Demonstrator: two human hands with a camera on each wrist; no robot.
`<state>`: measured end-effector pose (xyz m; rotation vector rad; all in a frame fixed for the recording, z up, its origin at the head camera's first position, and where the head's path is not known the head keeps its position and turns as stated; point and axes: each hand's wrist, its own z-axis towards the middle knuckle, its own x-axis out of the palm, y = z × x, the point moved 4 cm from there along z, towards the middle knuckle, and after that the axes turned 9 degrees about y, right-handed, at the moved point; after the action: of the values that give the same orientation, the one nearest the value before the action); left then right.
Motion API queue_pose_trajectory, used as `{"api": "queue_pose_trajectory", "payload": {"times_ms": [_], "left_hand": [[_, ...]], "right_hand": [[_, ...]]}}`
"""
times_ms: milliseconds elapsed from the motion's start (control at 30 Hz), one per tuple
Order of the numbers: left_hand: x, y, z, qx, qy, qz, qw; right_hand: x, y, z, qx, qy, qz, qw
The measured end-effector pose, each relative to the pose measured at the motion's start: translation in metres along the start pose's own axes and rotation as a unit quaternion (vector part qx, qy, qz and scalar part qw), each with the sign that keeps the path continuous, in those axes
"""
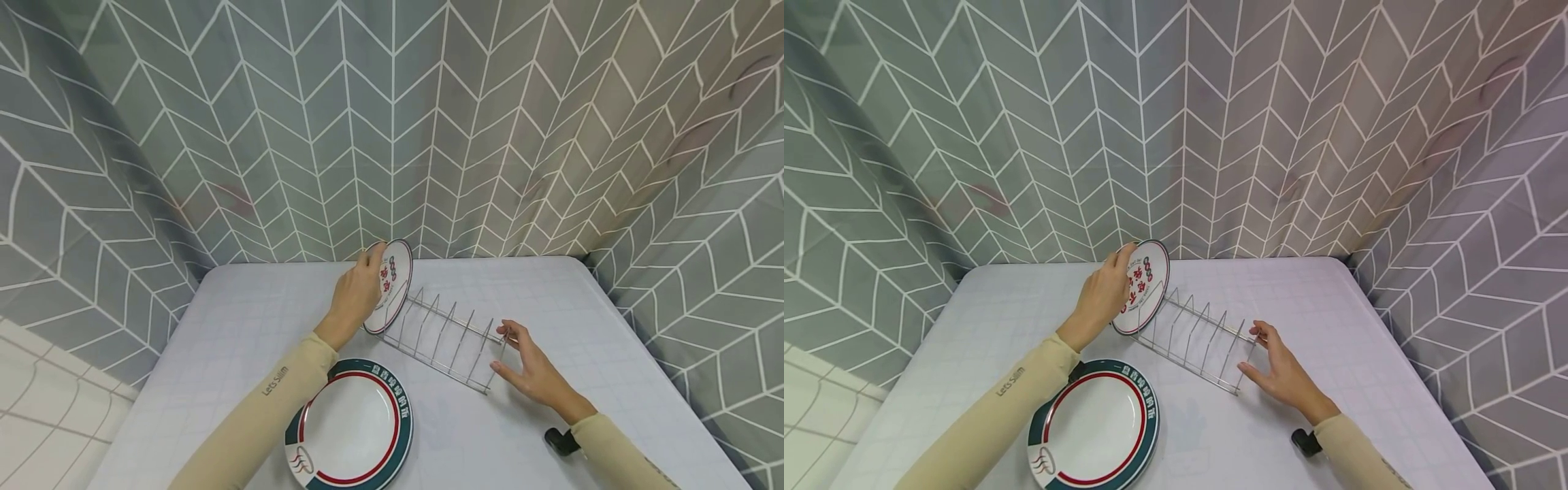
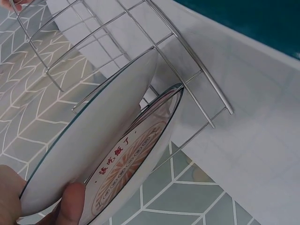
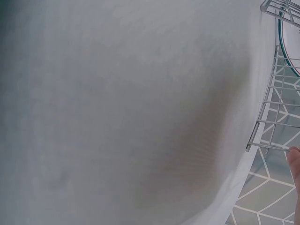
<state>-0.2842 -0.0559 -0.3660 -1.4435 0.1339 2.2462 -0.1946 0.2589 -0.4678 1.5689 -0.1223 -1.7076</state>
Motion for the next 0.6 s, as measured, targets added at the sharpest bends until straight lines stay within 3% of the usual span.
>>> {"api": "queue_pose_trajectory", "payload": {"times_ms": [400, 600], "left_hand": [[-0.008, 0.001, -0.005, 0.002, 0.008, -0.003, 1.0000], [-0.011, 0.003, -0.009, 0.014, 0.035, -0.051, 0.9980]], "right_hand": [[0.001, 0.002, 0.000, 0.010, 0.003, 0.004, 1.000], [0.001, 0.002, -0.001, 0.006, 0.003, 0.001, 1.000]]}}
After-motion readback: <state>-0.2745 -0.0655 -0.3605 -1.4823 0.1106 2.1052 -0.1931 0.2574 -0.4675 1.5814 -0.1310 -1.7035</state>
